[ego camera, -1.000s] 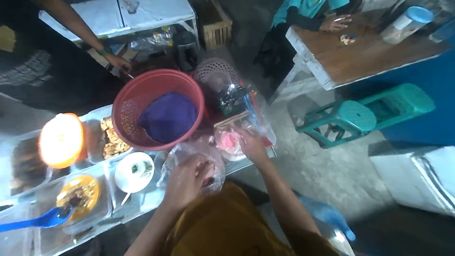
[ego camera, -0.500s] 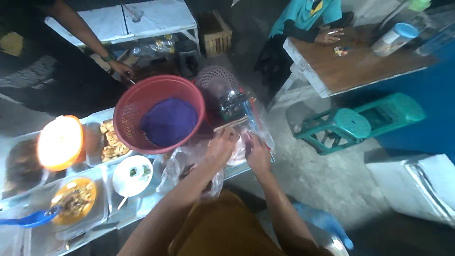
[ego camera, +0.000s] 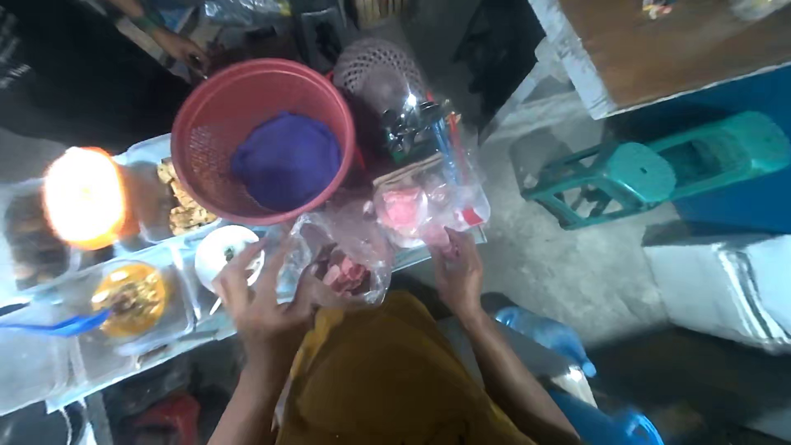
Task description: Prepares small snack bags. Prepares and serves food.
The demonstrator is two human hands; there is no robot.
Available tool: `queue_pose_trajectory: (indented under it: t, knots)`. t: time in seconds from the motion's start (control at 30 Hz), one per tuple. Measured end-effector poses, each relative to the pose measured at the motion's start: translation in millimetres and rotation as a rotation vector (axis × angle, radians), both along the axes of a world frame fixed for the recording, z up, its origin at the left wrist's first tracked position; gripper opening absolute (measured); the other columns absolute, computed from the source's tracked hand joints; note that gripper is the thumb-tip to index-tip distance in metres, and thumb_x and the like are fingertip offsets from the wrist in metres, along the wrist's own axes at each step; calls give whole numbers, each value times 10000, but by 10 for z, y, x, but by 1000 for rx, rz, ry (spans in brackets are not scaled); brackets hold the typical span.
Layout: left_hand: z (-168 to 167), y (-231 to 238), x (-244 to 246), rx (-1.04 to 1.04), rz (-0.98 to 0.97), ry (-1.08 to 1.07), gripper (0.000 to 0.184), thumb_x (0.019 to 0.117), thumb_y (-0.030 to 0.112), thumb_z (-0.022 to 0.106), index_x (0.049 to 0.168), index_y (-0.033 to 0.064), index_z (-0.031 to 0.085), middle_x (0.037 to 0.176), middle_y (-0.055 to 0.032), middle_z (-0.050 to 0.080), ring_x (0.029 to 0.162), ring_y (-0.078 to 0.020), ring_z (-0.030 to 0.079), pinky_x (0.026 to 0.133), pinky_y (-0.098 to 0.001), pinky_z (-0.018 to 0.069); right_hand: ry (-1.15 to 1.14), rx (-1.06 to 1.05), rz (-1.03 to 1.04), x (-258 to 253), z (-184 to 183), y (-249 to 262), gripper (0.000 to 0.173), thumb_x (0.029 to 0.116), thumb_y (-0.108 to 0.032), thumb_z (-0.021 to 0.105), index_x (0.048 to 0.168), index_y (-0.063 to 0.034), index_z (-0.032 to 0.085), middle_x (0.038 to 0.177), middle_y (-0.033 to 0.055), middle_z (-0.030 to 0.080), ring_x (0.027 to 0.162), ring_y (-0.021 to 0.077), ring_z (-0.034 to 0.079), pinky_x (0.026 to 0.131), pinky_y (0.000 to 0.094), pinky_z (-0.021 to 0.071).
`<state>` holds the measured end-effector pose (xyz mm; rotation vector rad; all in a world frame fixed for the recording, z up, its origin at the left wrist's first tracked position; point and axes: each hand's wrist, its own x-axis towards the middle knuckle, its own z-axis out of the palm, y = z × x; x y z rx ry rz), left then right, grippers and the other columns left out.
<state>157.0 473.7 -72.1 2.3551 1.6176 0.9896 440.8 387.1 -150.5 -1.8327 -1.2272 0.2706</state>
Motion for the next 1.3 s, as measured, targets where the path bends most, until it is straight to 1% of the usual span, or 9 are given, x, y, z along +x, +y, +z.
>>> queue_pose_trajectory:
  t: [0.1,0.23,0.43,0.6,0.8,0.93,1.13,1.2,1.3]
  knots:
    - [-172,-238,-385,-336,186,-47,1103,747,574,839,1522,-50,362,1497,-402,349,1361,-543,394,1097,-631,386,20,195,364,-442,234,81,337,978,-242,696,1225,-13,671,1138,150,710,1004,152,707,861,294,615]
    - [-433,-366,-358,-623,243,-371,1082,765,250,915,1556,23,212,1337,-206,514,945,-216,723,675,-364,661,-252,-105,726,-831,344,426,357,1011,-275,633,1357,-190,659,1326,67,680,1196,234,666,958,414,585]
    - [-403,-243,-272,-560,185,-262,733,923,395,755,1487,50,438,1374,-180,572,1095,-220,680,837,-392,631,-631,-368,818,-839,413,698,318,971,-59,583,1260,-127,697,1350,97,667,1131,338,690,733,499,610]
    - [-84,-220,-390,-714,57,-463,257,1029,309,618,1047,63,692,807,4,723,684,-84,703,662,-286,620,-662,-363,581,-665,637,898,445,915,-397,747,1200,-59,695,1290,245,622,1166,486,612,832,635,555]
    - [371,-619,-820,-616,-315,-926,208,974,211,715,950,7,682,964,-51,669,851,-90,652,741,-259,581,-435,-726,585,-467,777,876,346,933,-46,677,1272,-30,607,1023,237,721,907,462,714,795,687,552]
    - [505,-824,-1016,-421,-322,-980,262,886,305,813,890,81,677,1186,-45,603,1113,-115,577,914,-262,527,-167,-482,548,-298,1053,654,236,1012,-103,525,1190,-44,669,1045,138,729,716,250,736,643,497,645]
    - [776,-923,-1207,-278,-542,-1106,242,939,291,756,1071,113,659,1268,-98,688,1324,-324,570,1201,-565,375,247,-408,622,-619,1648,509,339,855,-56,772,1172,-71,651,1085,11,721,704,66,680,543,257,593]
    - [702,-873,-1249,-294,-559,-1176,272,989,266,691,1189,85,656,1165,-127,740,1272,-348,620,1238,-616,290,224,-457,739,-663,1726,527,378,807,-65,812,1157,-83,670,1106,16,717,798,99,703,665,304,628]
    - [777,-921,-1314,-307,-593,-1232,326,1016,163,639,1335,111,603,995,-75,735,982,-217,719,1087,-522,507,253,-267,971,-923,1864,496,311,882,-129,801,1149,-162,645,1110,-53,677,937,42,665,808,235,601]
